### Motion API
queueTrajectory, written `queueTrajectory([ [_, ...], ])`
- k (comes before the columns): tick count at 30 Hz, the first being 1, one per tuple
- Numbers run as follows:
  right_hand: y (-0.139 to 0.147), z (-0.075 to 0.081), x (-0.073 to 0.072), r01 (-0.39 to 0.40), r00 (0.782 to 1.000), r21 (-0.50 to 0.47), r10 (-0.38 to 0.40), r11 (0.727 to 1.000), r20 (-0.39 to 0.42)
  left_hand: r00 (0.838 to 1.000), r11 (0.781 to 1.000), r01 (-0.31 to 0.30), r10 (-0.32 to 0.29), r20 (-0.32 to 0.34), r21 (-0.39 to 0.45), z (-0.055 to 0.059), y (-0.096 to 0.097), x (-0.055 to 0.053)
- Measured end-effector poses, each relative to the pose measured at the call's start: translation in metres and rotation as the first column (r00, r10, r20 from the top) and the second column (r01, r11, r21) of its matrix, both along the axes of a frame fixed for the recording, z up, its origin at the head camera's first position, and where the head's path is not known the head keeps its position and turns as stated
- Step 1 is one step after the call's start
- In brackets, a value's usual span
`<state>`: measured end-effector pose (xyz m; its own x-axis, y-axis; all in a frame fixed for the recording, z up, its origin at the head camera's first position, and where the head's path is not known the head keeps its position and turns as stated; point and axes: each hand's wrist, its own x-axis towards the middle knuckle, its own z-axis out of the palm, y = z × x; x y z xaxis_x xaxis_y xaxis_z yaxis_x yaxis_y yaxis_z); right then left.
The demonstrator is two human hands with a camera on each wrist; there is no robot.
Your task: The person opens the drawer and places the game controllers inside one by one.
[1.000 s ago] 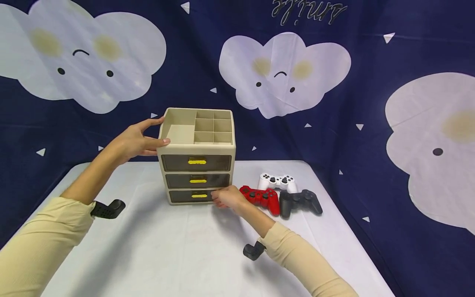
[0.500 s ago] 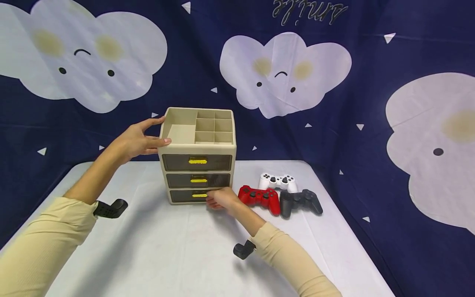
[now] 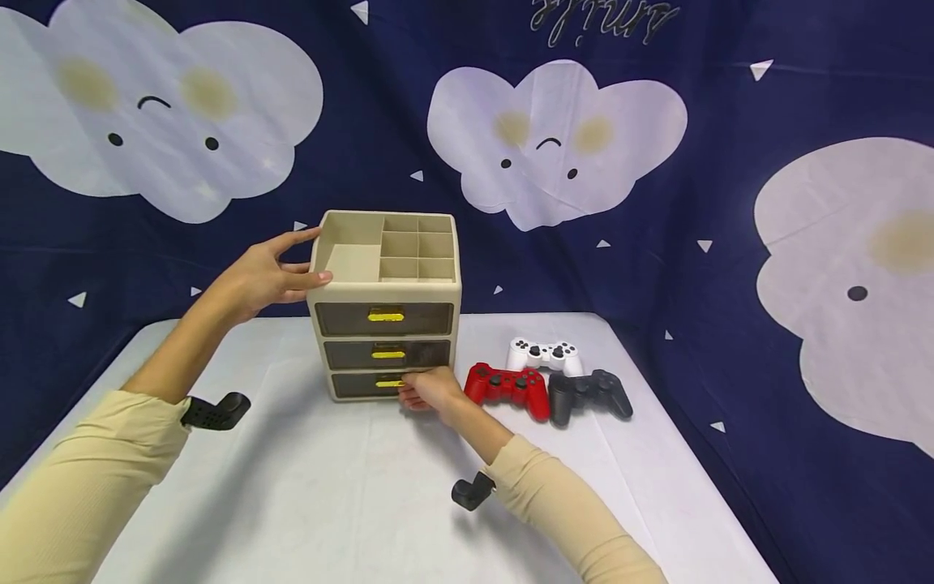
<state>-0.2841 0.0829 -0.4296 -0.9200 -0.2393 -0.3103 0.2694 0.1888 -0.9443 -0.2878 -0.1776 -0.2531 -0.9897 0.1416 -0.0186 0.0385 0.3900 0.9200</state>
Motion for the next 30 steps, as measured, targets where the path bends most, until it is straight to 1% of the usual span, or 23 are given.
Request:
queueTrajectory([
  [5,-0.003,-0.001,-0.002,0.019,1.0,0.0,-0.019,1.0,-0.01,1.0,1.0,-0.007,0.007,-0.002,-0.005,0.001,-0.002,0.0],
  [15,0.0,-0.002,0.0,0.016,1.0,-0.017,-0.016,1.0,-0.003,1.0,1.0,-0.003,0.003,0.001,0.003,0.0,0.0,0.001],
  [21,0.003,0.0,0.005,0.001,1.0,-0.031,-0.001,1.0,0.013,1.0,1.0,-0.008,0.008,0.0,-0.006,0.0,0.0,0.001],
  [24,0.005,0.0,0.008,-0.01,1.0,-0.027,0.01,1.0,0.006,1.0,1.0,-0.005,0.005,0.003,-0.006,0.001,0.0,0.001],
  [30,0.009,-0.001,0.019,-0.046,0.999,-0.001,0.046,0.999,-0.012,1.0,1.0,0.001,-0.001,0.0,-0.008,0.001,-0.001,0.001],
])
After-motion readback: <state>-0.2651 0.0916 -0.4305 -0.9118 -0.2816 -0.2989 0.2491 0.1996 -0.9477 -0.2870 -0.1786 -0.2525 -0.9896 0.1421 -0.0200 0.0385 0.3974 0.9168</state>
